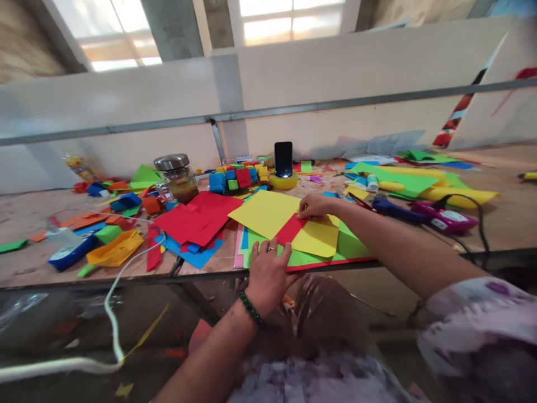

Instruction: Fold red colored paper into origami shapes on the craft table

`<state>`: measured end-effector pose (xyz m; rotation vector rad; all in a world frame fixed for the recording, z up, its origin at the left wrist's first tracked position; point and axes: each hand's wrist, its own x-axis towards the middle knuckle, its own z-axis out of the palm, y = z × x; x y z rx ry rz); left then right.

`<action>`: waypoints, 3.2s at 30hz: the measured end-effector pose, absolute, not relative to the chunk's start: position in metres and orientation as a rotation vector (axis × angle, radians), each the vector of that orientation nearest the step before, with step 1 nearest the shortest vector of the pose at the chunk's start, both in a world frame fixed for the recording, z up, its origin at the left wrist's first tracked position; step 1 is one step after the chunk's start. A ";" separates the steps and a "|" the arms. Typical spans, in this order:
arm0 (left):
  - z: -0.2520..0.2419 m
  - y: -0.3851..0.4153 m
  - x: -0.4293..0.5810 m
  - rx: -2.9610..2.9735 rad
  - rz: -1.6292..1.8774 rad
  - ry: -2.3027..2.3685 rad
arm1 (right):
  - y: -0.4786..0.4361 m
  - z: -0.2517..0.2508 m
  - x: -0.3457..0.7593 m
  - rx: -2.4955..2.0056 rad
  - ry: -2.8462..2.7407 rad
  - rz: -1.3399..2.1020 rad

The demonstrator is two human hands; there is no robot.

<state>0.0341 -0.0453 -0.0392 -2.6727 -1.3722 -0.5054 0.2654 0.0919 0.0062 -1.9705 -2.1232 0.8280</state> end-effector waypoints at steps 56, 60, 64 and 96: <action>-0.017 -0.025 0.024 -2.951 -0.451 -1.030 | 0.061 0.026 0.240 -2.015 -2.673 0.500; -0.017 -0.027 0.025 -2.969 -0.502 -1.072 | 0.076 0.024 0.255 -2.057 -2.468 0.845; -0.018 -0.028 0.025 -2.959 -0.506 -1.088 | 0.088 0.020 0.274 -2.115 -2.331 0.952; -0.038 -0.053 0.023 -2.924 -0.609 -1.273 | 0.063 0.019 0.233 -1.904 -2.435 1.162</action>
